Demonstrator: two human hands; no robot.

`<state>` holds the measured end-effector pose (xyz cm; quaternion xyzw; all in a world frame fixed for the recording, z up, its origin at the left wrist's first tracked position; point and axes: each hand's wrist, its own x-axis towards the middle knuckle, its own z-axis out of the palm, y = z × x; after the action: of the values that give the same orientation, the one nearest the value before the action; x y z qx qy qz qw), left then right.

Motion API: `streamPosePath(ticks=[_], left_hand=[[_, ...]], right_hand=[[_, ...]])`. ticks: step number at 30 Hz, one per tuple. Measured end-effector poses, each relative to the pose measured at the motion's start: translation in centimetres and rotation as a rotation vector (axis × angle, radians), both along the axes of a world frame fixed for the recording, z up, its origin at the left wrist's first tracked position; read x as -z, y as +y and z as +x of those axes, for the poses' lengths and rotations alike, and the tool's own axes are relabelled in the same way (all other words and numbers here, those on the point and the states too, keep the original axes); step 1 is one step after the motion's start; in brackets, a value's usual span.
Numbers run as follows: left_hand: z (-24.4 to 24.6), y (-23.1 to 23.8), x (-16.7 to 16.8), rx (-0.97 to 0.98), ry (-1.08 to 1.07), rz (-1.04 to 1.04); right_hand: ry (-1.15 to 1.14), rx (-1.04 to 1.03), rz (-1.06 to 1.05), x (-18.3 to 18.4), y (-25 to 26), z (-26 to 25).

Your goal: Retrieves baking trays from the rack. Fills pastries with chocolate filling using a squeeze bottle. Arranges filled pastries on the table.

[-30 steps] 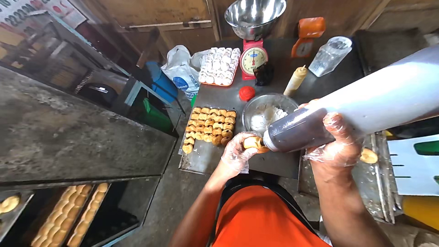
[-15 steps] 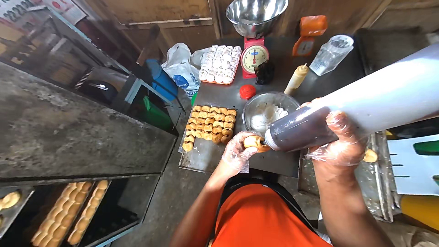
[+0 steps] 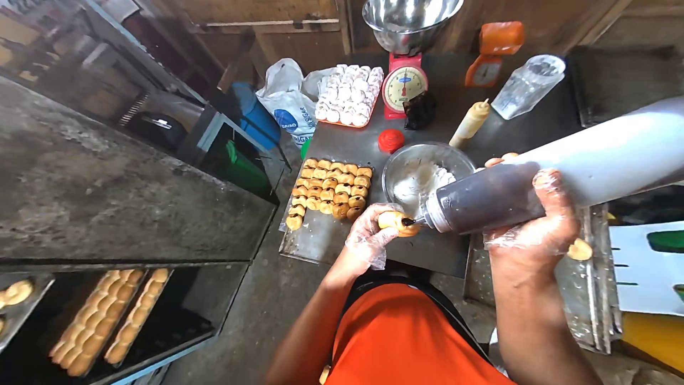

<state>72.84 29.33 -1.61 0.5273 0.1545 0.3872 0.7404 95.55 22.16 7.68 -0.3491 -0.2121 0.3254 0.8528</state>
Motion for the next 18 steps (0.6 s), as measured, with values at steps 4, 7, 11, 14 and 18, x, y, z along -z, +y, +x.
streamPosePath(ticks=[4, 7, 11, 14, 18], left_hand=[[-0.5, -0.1, 1.0, -0.032, 0.009, -0.088], [-1.0, -0.3, 1.9, -0.045, -0.043, -0.190], [-2.0, 0.2, 3.0, -0.088, -0.019, -0.253], [-4.3, 1.8, 5.6, -0.225, 0.195, -0.076], [-10.1, 5.8, 9.7, -0.433, 0.616, 0.068]], right_hand=[[0.160, -0.010, -0.074, 1.3, 0.6, -0.1], [0.213, -0.035, -0.130, 2.9, 1.2, -0.2], [0.251, -0.101, -0.200, 5.4, 1.9, -0.5], [0.346, -0.172, -0.181, 6.9, 2.1, -0.5], [0.308, -0.203, -0.191, 8.4, 1.5, -0.4]])
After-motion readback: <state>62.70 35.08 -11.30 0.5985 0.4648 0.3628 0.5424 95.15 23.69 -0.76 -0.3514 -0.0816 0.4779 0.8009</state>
